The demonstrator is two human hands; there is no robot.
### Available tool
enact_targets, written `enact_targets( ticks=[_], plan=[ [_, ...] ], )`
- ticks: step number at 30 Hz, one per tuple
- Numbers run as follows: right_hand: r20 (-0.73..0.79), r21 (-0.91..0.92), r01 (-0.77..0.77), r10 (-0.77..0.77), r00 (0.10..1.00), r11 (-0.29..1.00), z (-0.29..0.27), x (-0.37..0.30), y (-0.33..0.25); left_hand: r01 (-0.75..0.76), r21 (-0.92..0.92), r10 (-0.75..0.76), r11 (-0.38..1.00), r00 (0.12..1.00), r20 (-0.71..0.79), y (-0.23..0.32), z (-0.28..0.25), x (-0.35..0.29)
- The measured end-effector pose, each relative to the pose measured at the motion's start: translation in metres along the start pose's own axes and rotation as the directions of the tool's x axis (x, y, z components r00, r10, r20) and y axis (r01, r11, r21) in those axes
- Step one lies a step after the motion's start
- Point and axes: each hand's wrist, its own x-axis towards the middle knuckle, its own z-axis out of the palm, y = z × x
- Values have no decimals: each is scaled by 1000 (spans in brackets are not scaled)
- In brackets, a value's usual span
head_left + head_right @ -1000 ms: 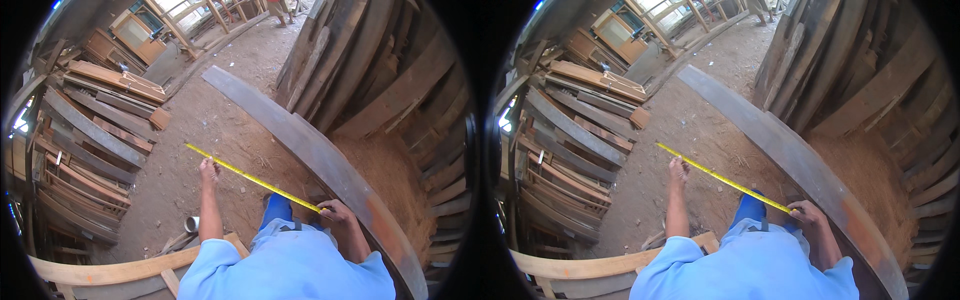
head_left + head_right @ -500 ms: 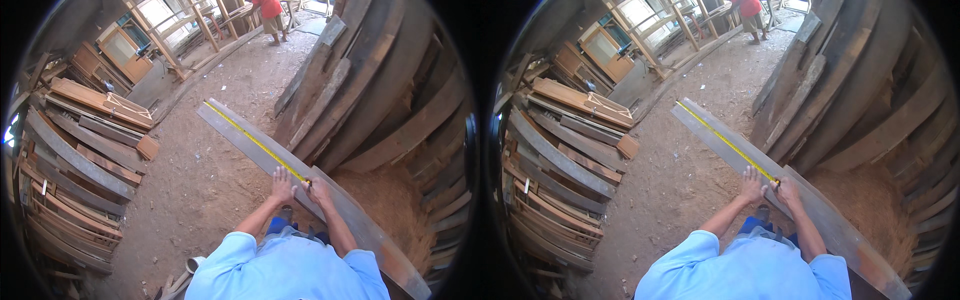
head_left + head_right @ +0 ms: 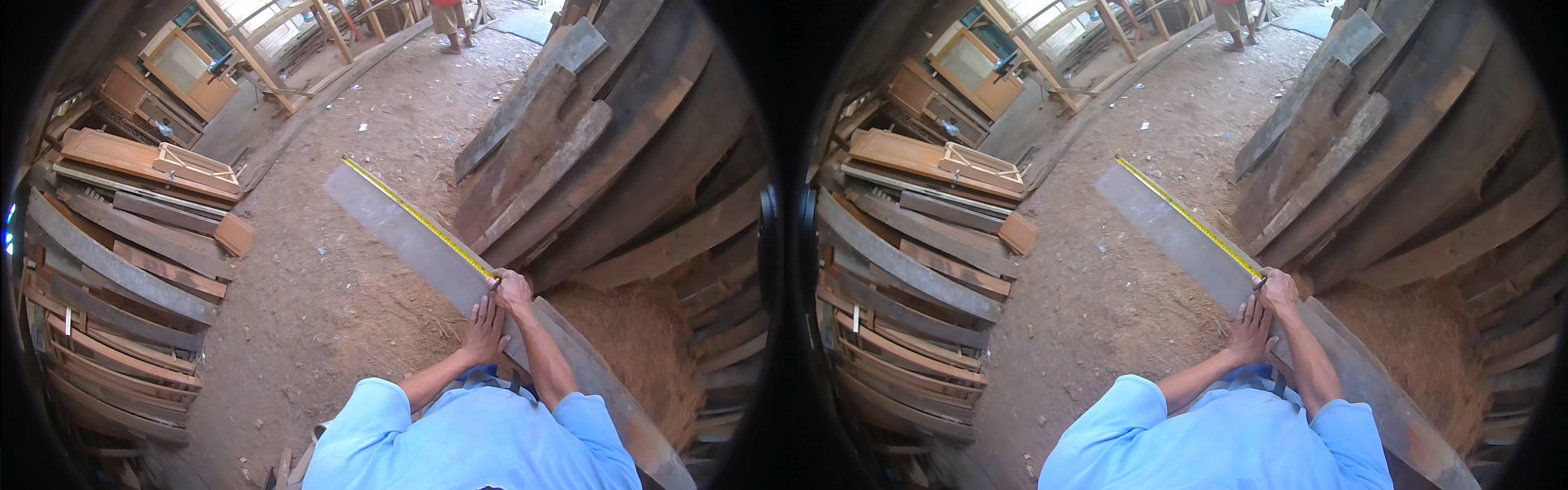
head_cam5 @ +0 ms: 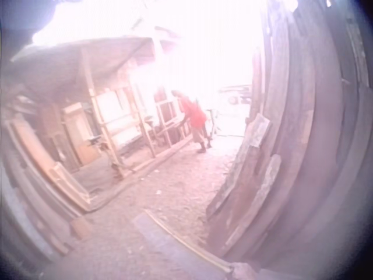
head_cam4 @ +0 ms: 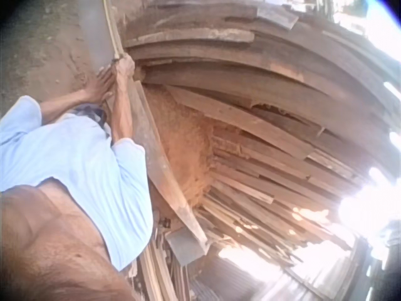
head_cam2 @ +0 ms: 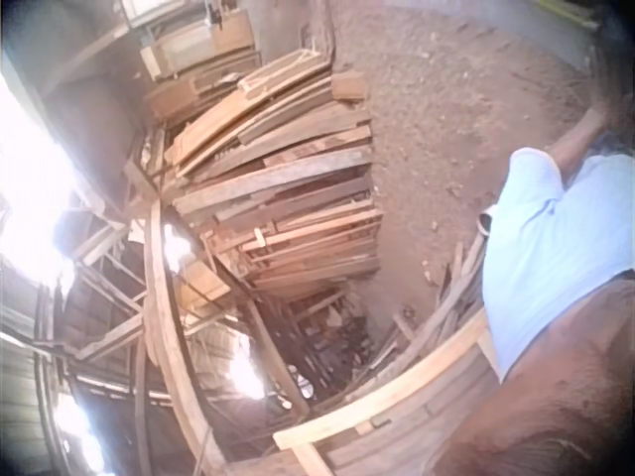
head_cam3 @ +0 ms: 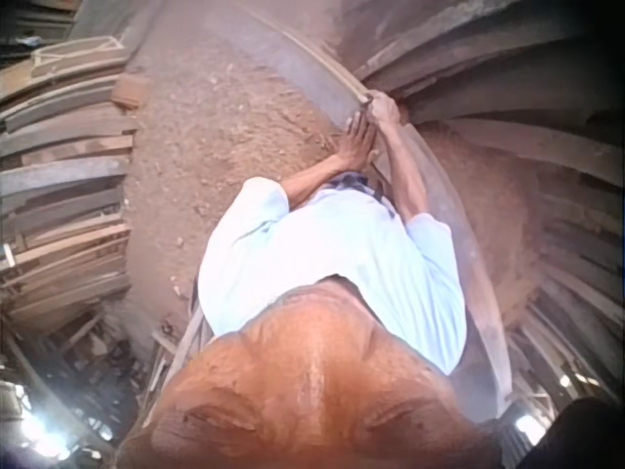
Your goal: The person measures a long wooden plank and a wooden frame using a tape measure and marks a point on the plank with a pencil.
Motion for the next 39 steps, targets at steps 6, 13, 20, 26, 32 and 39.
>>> enact_targets(
  ticks=[6,13,20,26,32,39],
  plan=[
    [-37,87,158,-156,987,984,-15,-3,44,24,-42,-19,999,993,117,-1,12,11],
    [-46,70,-17,20,999,997,-61,-73,131,-175,-268,164,947,984,-63,-37,-15,41],
    [-278,41,-92,99,955,995,-85,-151,232,-303,-122,292,945,951,-97,-31,-34,122],
    [-353,8,-134,128,927,991,-92,-181,271,-233,-161,278,959,884,376,3,-7,159],
    [-462,-16,-195,165,871,981,-98,-215,302,-281,-115,303,953,864,401,18,22,162],
    [-546,-13,-274,223,808,962,-104,-249,334,-367,-163,401,916,851,338,22,69,156]
  ],
)
